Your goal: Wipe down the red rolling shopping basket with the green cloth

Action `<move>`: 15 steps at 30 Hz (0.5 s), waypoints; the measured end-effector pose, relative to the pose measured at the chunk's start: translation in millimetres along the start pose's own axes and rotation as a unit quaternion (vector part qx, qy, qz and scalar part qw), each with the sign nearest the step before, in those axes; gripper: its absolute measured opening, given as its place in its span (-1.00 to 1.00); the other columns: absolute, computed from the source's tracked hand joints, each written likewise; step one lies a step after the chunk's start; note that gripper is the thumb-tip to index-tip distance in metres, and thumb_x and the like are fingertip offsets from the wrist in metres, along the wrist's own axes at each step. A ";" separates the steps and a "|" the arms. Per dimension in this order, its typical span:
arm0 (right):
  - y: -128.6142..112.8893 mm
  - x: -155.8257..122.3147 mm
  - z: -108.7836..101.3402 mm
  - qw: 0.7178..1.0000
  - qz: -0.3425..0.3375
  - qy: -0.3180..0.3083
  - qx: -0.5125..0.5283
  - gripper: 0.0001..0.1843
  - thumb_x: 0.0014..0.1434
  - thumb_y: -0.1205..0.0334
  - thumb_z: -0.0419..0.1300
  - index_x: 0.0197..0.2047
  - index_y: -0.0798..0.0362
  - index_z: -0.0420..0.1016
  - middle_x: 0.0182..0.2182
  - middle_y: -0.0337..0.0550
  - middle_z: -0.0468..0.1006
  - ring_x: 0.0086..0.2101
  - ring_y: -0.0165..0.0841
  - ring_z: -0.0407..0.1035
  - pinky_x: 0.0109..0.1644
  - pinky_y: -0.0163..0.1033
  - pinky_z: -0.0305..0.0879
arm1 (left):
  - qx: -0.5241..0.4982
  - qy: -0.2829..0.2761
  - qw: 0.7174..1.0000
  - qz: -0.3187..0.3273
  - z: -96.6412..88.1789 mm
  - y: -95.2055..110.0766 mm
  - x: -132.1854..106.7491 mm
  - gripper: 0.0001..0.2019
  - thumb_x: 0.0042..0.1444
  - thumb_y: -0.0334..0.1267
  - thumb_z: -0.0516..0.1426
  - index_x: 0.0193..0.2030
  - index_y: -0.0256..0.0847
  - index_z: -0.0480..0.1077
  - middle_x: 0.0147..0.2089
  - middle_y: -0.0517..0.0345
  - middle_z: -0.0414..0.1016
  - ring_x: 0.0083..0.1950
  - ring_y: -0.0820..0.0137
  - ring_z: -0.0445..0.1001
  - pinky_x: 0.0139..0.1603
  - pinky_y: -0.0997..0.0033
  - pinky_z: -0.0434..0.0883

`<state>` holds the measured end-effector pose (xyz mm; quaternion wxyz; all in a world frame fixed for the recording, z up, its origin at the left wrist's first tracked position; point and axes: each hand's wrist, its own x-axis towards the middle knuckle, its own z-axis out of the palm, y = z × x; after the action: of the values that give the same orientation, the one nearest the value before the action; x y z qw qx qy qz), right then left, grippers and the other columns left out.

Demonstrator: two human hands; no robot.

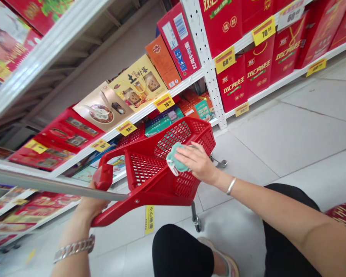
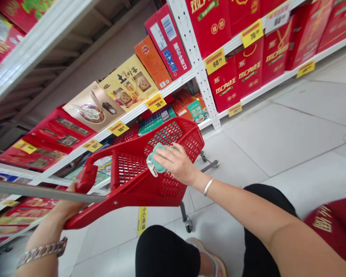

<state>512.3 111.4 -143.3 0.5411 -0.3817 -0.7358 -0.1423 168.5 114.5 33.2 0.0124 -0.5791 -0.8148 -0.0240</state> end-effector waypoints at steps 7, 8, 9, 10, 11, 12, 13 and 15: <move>-58.7 13.0 21.9 0.995 -0.096 0.020 0.023 -0.64 0.41 0.34 0.16 0.21 -0.08 0.53 0.18 -0.11 0.59 0.23 -0.20 0.38 0.41 0.11 0.16 | 0.031 -0.016 0.999 -0.014 0.4 -1.5 -4.1 -0.19 -0.10 -0.32 0.25 0.35 -0.48 0.19 -0.41 0.15 0.45 -0.20 0.08 0.59 -0.15 0.20 0.54; -63.9 12.1 26.1 0.994 -0.107 0.018 0.021 -0.65 0.41 0.33 0.16 0.20 -0.08 0.53 0.18 -0.11 0.59 0.22 -0.19 0.38 0.40 0.12 0.18 | 0.039 -0.016 0.999 -0.015 -0.6 -0.8 -5.3 -0.16 -0.12 -0.34 0.24 0.36 -0.53 0.17 -0.38 0.10 0.47 -0.15 0.05 0.60 -0.13 0.19 0.54; -67.9 10.6 30.0 0.993 -0.116 0.018 0.020 -0.67 0.41 0.33 0.16 0.18 -0.08 0.54 0.17 -0.12 0.59 0.21 -0.18 0.39 0.39 0.14 0.20 | 0.043 -0.016 0.999 -0.014 -1.6 -0.1 -6.6 -0.13 -0.13 -0.36 0.24 0.38 -0.54 0.15 -0.34 0.06 0.49 -0.12 0.03 0.61 -0.11 0.18 0.55; -70.8 8.8 33.5 0.992 -0.123 0.017 0.018 -0.68 0.41 0.32 0.17 0.17 -0.08 0.54 0.16 -0.13 0.60 0.20 -0.18 0.40 0.37 0.15 0.22 | 0.044 -0.016 0.999 -0.015 -2.6 0.5 -8.1 -0.12 -0.14 -0.37 0.23 0.40 -0.53 0.14 -0.30 0.02 0.51 -0.10 0.02 0.61 -0.10 0.19 0.56; -72.3 6.8 36.3 0.991 -0.128 0.017 0.017 -0.69 0.41 0.31 0.17 0.16 -0.09 0.54 0.16 -0.14 0.60 0.20 -0.17 0.40 0.37 0.16 0.23 | 0.044 -0.015 0.999 -0.025 -3.4 0.9 -9.6 -0.10 -0.15 -0.39 0.23 0.41 -0.51 0.14 -0.26 0.00 0.53 -0.10 0.02 0.62 -0.10 0.19 0.56; -72.7 4.8 38.2 0.991 -0.132 0.016 0.015 -0.70 0.41 0.30 0.17 0.15 -0.09 0.54 0.16 -0.15 0.59 0.20 -0.17 0.40 0.36 0.16 0.23 | 0.042 -0.018 0.998 -0.034 -4.1 0.8 -11.1 -0.10 -0.15 -0.39 0.23 0.42 -0.51 0.13 -0.23 -0.03 0.55 -0.11 0.04 0.62 -0.10 0.20 0.57; -71.8 2.9 39.3 0.991 -0.135 0.014 0.013 -0.71 0.41 0.30 0.17 0.15 -0.09 0.54 0.16 -0.15 0.59 0.21 -0.16 0.39 0.36 0.17 0.23 | 0.040 -0.024 0.998 -0.041 -4.5 0.2 -12.4 -0.09 -0.13 -0.39 0.23 0.44 -0.51 0.11 -0.20 -0.05 0.56 -0.12 0.05 0.63 -0.10 0.21 0.57; -66.6 -0.4 39.2 0.991 -0.134 0.018 0.007 -0.71 0.41 0.30 0.17 0.14 -0.07 0.55 0.15 -0.14 0.60 0.21 -0.15 0.39 0.36 0.17 0.24 | 0.038 -0.031 0.998 -0.045 -4.7 -2.3 -14.2 -0.05 -0.08 -0.36 0.22 0.49 -0.52 0.02 -0.13 -0.11 0.58 -0.09 0.06 0.63 -0.04 0.19 0.56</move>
<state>437.7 91.1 -144.8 0.5328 -0.2735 -0.7714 -0.2153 170.9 100.1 37.1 0.0079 -0.5417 -0.8401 0.0250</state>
